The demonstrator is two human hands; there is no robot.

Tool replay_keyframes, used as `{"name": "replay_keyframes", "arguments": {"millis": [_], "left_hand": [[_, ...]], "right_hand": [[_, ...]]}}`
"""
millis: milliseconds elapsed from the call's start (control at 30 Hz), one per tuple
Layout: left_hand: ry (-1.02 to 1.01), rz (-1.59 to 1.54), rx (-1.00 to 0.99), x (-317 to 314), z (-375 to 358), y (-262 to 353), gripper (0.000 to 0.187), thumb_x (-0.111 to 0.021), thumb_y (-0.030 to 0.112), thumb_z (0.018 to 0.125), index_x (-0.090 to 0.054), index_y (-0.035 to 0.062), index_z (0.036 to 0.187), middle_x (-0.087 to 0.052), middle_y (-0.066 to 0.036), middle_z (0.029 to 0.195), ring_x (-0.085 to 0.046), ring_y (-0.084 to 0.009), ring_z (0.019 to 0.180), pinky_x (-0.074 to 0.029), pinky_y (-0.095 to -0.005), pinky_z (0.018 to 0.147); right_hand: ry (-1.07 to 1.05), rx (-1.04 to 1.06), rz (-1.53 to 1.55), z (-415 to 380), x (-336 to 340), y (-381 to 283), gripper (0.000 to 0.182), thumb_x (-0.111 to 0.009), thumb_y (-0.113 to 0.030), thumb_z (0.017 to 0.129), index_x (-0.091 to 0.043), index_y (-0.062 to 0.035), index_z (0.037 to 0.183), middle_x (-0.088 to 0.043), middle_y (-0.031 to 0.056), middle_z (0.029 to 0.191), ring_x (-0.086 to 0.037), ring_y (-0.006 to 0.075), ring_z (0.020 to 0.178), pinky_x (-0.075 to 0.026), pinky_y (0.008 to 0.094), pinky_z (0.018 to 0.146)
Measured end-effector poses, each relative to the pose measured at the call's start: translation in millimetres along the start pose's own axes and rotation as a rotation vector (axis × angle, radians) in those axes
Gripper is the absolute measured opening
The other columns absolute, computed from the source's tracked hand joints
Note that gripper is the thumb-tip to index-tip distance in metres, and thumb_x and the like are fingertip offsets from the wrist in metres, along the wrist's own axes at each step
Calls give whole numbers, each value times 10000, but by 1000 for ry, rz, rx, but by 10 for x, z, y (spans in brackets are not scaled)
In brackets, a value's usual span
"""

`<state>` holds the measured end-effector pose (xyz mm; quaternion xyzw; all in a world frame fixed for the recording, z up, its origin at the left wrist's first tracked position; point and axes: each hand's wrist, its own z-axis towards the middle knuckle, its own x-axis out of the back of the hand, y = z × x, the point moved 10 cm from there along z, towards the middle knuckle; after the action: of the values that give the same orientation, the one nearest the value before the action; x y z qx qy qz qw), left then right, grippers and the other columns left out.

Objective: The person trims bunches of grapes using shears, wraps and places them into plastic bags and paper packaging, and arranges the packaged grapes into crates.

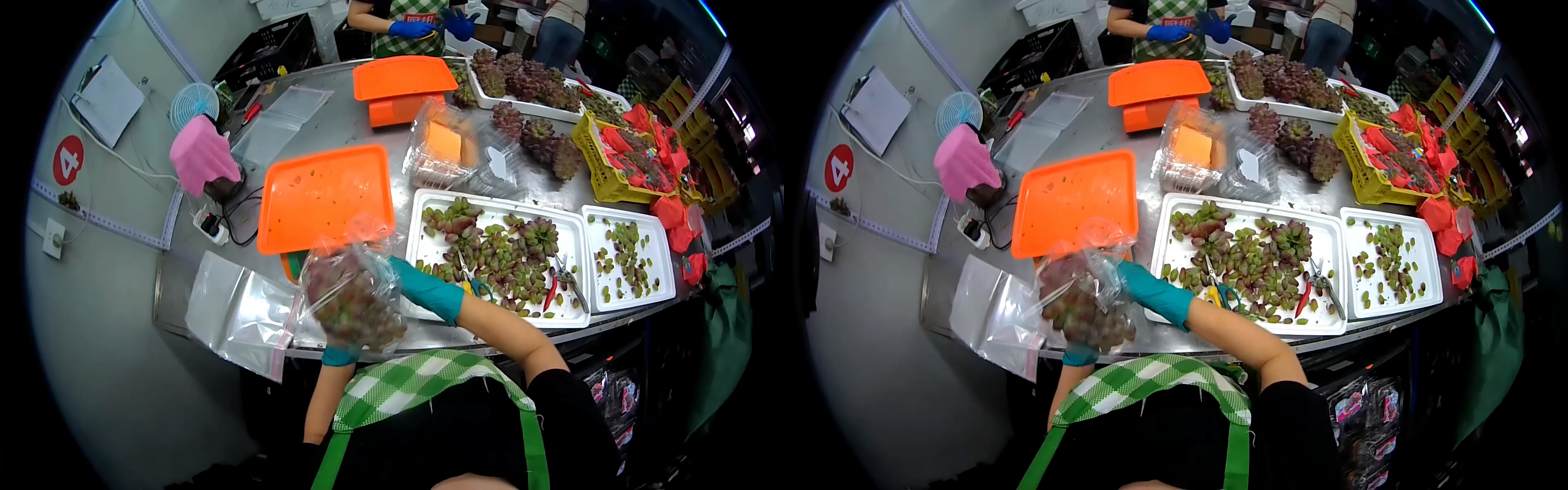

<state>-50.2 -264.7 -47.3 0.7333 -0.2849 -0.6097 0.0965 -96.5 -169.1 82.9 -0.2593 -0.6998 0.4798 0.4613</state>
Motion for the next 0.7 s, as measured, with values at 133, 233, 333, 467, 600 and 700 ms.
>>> {"name": "replay_keyframes", "arguments": {"millis": [133,233,333,467,600,700], "left_hand": [[13,-24,38,123,-59,-7,502,-397,342,867,-270,94,1286,-349,-79,1264,-399,-218,1122,-349,-350,942],[-1,-32,51,43,30,8,502,-394,346,868,-274,93,1284,-352,-80,1264,-401,-220,1121,-350,-352,942],[-14,-32,46,-41,140,73,502,-390,350,868,-277,92,1283,-355,-82,1263,-403,-221,1120,-352,-355,941],[-10,-41,24,-11,212,205,502,-386,356,869,-281,91,1282,-359,-84,1262,-406,-223,1119,-354,-358,940],[-16,-55,-7,-1,287,382,502,-381,362,869,-285,89,1280,-363,-86,1261,-409,-225,1118,-356,-361,939],[-29,-70,-40,12,339,522,502,-378,366,870,-289,88,1279,-366,-87,1260,-412,-227,1117,-357,-364,939]], "right_hand": [[-220,201,-554,373,-8,8,366,-517,-257,757,-506,-68,1070,-514,162,1023,-536,296,868,-449,353,657],[-635,-13,-712,460,144,-184,413,-581,-340,695,-557,-54,992,-579,159,910,-538,268,844,-425,340,692],[-773,120,-181,839,326,-201,444,-592,-390,725,-551,-47,1003,-585,108,954,-539,194,812,-439,329,690],[727,4,-222,1447,2140,247,421,-582,-288,717,-533,-10,1029,-521,155,1082,-553,260,894,-443,413,719],[800,-194,-487,1619,2204,941,271,-478,-209,730,-585,8,852,-581,213,857,-574,330,796,-446,417,697],[719,-148,-483,1740,2215,1002,241,-447,-194,716,-617,-25,733,-591,212,783,-578,351,749,-448,427,674]]}}
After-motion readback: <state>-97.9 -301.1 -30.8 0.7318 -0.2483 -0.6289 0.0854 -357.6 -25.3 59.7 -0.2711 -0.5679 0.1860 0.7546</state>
